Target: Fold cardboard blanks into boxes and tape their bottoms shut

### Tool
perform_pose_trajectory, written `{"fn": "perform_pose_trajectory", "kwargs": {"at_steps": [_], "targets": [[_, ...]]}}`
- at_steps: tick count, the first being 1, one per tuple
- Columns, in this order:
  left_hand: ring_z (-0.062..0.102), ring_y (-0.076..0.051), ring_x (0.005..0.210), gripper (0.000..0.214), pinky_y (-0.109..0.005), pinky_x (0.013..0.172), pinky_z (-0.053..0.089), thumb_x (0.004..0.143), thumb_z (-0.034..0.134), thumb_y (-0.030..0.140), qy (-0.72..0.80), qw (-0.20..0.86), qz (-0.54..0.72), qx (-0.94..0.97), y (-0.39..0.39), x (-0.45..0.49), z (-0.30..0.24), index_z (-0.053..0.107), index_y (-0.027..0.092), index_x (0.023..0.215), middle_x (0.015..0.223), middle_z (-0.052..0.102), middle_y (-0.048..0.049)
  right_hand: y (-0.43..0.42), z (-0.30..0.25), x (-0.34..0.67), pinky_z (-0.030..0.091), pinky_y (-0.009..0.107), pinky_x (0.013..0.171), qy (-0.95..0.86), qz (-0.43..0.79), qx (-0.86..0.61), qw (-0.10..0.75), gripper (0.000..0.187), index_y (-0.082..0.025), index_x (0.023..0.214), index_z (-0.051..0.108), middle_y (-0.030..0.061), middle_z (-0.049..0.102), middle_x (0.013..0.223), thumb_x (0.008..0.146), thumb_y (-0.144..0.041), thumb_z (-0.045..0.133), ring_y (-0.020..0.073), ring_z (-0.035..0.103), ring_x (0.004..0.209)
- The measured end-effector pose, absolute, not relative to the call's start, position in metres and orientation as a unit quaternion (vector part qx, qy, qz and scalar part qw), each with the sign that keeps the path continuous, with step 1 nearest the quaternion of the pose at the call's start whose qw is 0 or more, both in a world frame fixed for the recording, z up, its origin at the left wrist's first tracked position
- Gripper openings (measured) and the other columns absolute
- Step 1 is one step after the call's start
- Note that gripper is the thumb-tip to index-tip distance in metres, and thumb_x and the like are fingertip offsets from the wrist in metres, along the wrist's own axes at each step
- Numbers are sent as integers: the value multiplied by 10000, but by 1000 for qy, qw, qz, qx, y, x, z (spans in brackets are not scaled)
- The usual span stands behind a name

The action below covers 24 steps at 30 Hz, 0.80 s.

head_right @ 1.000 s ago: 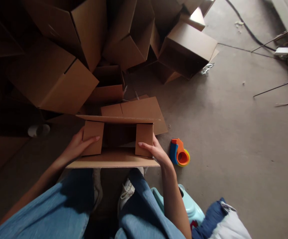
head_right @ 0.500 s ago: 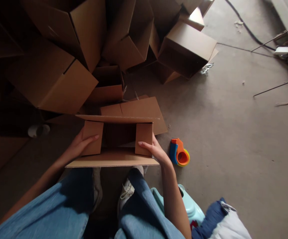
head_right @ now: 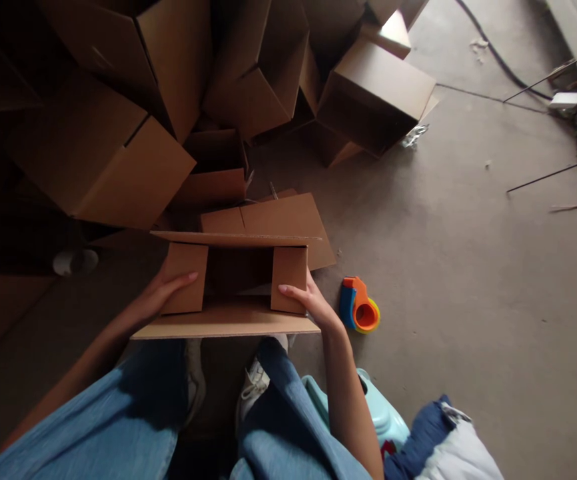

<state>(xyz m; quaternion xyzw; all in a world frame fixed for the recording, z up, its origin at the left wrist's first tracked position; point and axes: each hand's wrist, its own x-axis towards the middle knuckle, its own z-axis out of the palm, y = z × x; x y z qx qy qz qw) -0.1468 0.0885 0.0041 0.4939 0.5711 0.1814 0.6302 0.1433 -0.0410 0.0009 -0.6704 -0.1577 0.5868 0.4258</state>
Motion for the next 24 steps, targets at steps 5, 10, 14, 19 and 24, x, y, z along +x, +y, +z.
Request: {"fn": "perform_pose_trajectory", "kwargs": {"at_steps": [5,10,14,19,24], "targets": [[562,-318,1319,782,-468,1137,394,754,738,522,556,624,181,518,88,-147,7,483,223,1430,1410,614,-131,-41,3,142,504,485,1045,-151,594,-666,425,538,-322,1080,638,39,696,1252,593,-437,837,345,599,1248],[547,-299,1337,728,-464,1165,368,785,709,496,557,617,175,528,88,-145,12,482,214,1416,1426,599,-126,-42,3,143,495,506,1045,-160,594,-666,422,571,-333,1121,636,30,694,1238,602,-451,841,356,589,1256],[553,-298,1329,729,-463,1146,398,786,713,509,565,626,168,511,87,-146,11,473,212,1407,1417,601,-130,-43,1,144,497,519,1038,-171,590,-668,419,586,-331,1139,637,53,689,1258,609,-471,842,373,584,1256],[540,-286,1345,708,-447,1159,388,794,697,513,569,613,170,521,88,-147,9,473,219,1399,1429,591,-115,-44,-1,144,503,531,1033,-179,589,-666,422,606,-334,1184,623,53,687,1274,634,-482,830,376,594,1241],[545,-304,1339,712,-457,1139,408,788,693,530,573,609,172,521,87,-147,10,487,215,1392,1398,617,-118,-43,-2,144,482,511,1063,-164,594,-662,427,594,-319,1147,626,35,686,1277,614,-460,846,359,593,1250]]}}
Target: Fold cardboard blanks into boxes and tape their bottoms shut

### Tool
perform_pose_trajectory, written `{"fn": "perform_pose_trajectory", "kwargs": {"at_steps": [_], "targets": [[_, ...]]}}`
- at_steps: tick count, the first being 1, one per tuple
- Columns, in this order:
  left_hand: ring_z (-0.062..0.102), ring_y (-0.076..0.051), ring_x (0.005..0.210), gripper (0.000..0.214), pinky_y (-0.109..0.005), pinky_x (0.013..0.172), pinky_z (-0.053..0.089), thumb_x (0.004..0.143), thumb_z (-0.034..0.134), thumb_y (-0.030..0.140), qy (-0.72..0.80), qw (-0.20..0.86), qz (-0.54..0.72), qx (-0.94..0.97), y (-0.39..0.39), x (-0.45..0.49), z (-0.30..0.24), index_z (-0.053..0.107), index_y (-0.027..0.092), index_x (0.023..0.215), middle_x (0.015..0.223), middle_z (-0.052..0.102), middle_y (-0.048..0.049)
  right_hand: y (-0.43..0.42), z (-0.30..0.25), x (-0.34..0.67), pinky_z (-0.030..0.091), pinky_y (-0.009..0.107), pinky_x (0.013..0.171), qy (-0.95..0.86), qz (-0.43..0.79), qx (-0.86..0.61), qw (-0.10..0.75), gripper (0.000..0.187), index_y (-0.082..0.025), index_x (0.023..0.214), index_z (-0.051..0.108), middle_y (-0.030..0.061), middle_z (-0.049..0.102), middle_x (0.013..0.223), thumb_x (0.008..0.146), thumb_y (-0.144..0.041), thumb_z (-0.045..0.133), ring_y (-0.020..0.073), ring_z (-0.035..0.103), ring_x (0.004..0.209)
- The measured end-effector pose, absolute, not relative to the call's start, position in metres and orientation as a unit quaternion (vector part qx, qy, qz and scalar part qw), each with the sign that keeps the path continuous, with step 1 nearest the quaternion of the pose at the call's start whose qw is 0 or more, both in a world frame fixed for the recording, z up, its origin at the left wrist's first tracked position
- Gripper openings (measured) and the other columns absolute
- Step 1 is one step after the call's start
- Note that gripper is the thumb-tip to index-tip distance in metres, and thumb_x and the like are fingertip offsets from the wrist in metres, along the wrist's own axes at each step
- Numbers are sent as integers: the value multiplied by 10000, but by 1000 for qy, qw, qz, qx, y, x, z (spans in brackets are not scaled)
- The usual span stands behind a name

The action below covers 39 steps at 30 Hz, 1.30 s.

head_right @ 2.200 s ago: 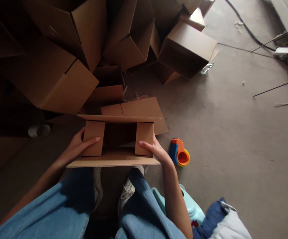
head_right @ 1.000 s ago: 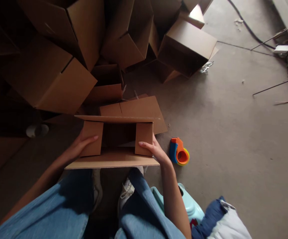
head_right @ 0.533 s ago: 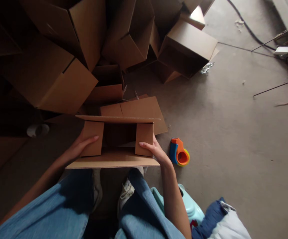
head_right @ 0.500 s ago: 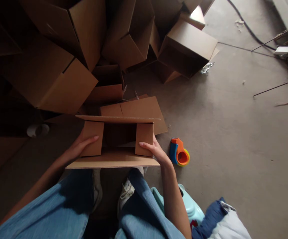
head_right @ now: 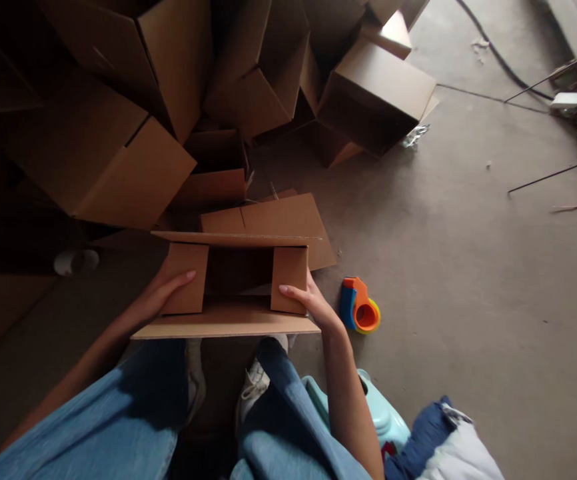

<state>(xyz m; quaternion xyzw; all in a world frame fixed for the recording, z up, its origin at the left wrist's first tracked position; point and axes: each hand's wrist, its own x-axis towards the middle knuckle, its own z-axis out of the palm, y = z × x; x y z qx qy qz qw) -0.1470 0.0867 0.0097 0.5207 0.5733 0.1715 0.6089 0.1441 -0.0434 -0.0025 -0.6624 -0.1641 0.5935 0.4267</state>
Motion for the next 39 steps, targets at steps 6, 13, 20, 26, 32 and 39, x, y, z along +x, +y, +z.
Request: {"fn": "perform_pose_trajectory", "kwargs": {"at_steps": [6,13,20,26,32,39], "targets": [[566,-309,1312,718,-464,1117,430,803,676,560,568,609,147,534,89,-150,9,478,198,1391,1399,608,-140,-43,-3,144,484,516,1061,-159,595,-661,429,687,-333,1238,607,44,690,1268,609,-454,856,364,593,1243],[638,-267,1128,541,-424,1009,502,792,696,551,552,328,166,748,94,-169,61,602,250,1232,1262,659,-73,-42,-5,141,486,489,1056,-176,566,-674,441,837,-356,1397,522,37,648,1312,630,-488,828,349,566,1273],[679,-249,874,481,-357,794,543,803,641,692,330,389,-42,859,67,-154,106,693,241,963,957,724,-54,-43,-7,141,474,489,1073,-169,574,-661,453,902,-334,1447,479,43,650,1310,632,-481,839,347,568,1261],[693,-278,973,213,-384,849,540,884,657,374,280,297,-137,903,54,-141,83,712,217,1017,1100,716,-99,-48,-9,142,485,478,1063,-176,572,-666,446,877,-323,1443,484,40,639,1335,657,-501,830,344,561,1277],[703,-264,904,191,-357,769,534,806,665,248,324,309,-131,884,60,-142,81,760,249,972,1013,732,-63,-47,-13,142,489,483,1057,-181,567,-666,449,851,-344,1427,493,43,645,1322,660,-504,824,346,569,1268],[698,-266,860,236,-340,707,482,830,616,234,297,304,-172,889,70,-138,85,781,268,995,996,725,-62,-42,-8,140,488,487,1042,-167,572,-662,454,873,-334,1418,490,49,640,1317,628,-495,824,351,574,1252]]}}
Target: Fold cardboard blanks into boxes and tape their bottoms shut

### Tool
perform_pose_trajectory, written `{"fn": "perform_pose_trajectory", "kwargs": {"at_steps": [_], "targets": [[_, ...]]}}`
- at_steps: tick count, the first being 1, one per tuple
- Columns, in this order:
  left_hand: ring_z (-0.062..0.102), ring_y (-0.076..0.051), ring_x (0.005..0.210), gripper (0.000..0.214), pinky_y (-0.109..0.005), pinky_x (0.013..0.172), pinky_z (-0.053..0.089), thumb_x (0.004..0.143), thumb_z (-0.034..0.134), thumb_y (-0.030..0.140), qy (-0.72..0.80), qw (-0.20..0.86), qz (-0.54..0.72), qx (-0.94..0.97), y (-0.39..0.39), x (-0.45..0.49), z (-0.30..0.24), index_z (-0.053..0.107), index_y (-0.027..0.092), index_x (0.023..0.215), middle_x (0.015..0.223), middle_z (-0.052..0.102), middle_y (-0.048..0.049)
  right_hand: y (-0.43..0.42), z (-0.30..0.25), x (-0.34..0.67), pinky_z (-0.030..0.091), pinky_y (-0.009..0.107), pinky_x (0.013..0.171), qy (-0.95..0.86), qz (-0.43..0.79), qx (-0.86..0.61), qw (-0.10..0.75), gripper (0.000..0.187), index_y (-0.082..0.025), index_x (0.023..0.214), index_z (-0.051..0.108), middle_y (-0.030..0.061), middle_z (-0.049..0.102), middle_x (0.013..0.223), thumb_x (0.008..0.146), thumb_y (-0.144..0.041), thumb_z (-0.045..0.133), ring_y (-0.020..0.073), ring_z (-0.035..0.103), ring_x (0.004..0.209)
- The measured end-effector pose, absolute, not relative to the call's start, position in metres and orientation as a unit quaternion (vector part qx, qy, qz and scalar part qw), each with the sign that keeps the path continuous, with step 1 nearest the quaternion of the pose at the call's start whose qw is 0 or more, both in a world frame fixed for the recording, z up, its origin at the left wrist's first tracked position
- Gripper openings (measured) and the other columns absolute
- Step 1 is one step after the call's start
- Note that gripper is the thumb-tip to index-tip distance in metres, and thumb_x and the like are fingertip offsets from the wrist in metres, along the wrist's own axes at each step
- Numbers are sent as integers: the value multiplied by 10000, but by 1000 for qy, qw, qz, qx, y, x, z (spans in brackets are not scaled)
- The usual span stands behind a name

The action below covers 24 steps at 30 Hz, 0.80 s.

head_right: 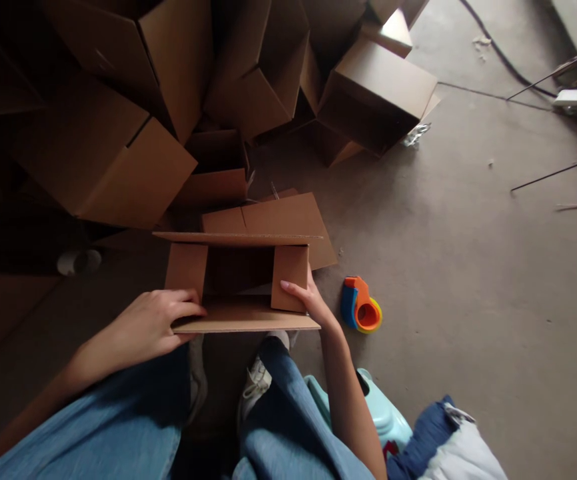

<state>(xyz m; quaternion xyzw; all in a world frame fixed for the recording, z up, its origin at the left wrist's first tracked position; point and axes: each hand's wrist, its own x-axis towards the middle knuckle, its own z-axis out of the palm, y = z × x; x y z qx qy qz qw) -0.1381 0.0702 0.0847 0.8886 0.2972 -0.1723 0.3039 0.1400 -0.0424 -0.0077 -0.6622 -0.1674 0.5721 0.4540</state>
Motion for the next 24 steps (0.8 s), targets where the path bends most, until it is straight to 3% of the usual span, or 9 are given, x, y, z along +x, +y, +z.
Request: {"fn": "perform_pose_trajectory", "kwargs": {"at_steps": [16,24], "targets": [[662,-194,787,331,-298,670,414,955,584,436,226,363,-147,892,88,-135,89,782,213,812,899,700,-57,-41,-8,138,523,476,974,-136,579,-643,482,807,-345,1328,549,41,679,1212,581,-414,846,343,616,1158],[649,-187,800,378,-298,694,399,981,559,400,193,349,-180,899,92,-132,93,725,171,730,903,683,-58,-40,3,133,524,411,922,-132,575,-631,503,576,-324,1171,621,2,693,1085,636,-360,831,278,640,1048]]}}
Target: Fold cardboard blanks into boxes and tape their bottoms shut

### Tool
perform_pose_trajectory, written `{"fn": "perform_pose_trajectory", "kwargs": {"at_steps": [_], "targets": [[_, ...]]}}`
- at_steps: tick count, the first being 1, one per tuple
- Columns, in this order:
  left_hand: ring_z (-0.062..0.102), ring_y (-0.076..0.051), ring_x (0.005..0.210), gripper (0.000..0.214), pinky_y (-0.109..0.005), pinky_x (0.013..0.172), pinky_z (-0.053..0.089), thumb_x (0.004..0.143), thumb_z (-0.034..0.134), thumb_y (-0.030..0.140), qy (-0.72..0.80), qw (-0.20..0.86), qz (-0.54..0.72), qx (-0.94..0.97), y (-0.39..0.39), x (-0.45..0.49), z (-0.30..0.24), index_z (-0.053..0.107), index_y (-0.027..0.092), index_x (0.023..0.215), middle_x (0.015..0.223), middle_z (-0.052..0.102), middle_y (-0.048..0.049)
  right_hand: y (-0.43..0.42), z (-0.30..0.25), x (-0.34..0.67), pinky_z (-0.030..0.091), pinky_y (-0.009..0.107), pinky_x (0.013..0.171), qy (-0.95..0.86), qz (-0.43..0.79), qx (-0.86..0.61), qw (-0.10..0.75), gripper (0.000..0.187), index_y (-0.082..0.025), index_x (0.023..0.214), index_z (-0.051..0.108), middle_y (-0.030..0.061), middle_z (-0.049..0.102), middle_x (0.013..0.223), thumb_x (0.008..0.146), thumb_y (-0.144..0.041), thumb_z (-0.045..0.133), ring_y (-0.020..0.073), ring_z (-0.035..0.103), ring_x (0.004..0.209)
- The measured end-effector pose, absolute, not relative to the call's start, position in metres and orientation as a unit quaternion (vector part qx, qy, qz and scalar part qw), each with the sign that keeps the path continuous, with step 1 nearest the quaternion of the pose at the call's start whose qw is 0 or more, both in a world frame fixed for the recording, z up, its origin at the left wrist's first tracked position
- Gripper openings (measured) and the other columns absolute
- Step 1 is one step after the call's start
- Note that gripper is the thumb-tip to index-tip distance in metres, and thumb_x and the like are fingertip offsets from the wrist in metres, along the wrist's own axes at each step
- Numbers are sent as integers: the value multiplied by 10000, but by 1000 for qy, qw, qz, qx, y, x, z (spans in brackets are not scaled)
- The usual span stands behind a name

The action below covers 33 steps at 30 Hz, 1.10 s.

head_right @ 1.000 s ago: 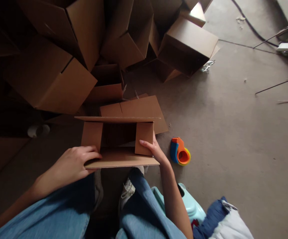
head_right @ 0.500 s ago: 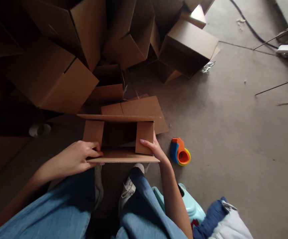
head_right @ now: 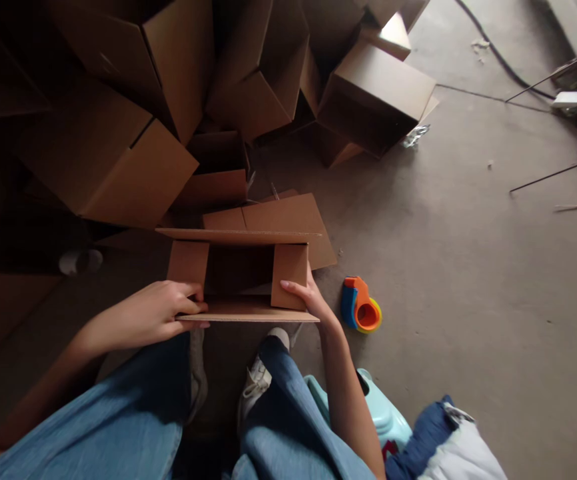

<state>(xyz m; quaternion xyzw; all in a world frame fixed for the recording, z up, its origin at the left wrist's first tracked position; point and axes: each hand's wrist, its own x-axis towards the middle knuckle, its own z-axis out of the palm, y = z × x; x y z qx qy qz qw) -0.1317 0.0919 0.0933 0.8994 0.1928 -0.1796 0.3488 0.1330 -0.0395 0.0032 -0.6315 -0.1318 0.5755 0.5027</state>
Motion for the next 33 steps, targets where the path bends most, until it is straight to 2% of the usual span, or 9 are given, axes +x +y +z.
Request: {"fn": "perform_pose_trajectory", "kwargs": {"at_steps": [7,12,18,24,30,33], "targets": [[655,-202,809,366,-303,684,387,978,560,425,182,341,-193,902,95,-131,93,743,174,785,897,682,-63,-38,9,129,526,356,884,-114,571,-633,510,594,-322,1177,605,-25,700,1088,623,-359,818,242,648,986],[652,-197,795,384,-299,679,380,979,547,458,177,350,-185,901,97,-133,89,748,182,802,877,667,-57,-38,7,130,532,338,854,-123,570,-629,514,592,-312,1174,605,-27,695,1001,624,-366,819,228,646,942],[638,-174,757,386,-282,664,373,959,583,463,181,379,-183,889,102,-132,87,738,176,752,825,645,-40,-38,4,132,532,314,830,-130,573,-625,514,614,-310,1186,598,-31,688,991,618,-350,829,213,641,924],[656,-174,781,344,-270,684,393,949,610,452,188,417,-179,871,105,-131,87,767,185,801,857,680,-47,-38,6,131,538,300,804,-115,581,-624,509,615,-309,1195,587,-30,694,989,629,-337,826,203,642,901],[670,-177,794,324,-263,695,402,951,609,452,189,426,-181,866,106,-130,88,782,199,845,876,713,-48,-38,3,132,544,321,849,-111,579,-629,507,661,-312,1212,582,-18,699,1047,604,-345,840,217,650,931],[676,-169,789,307,-254,695,413,948,615,447,181,440,-173,862,109,-129,86,793,209,869,893,727,-45,-39,2,132,545,336,874,-108,578,-634,502,675,-316,1222,582,-19,700,997,601,-349,842,233,654,960]]}}
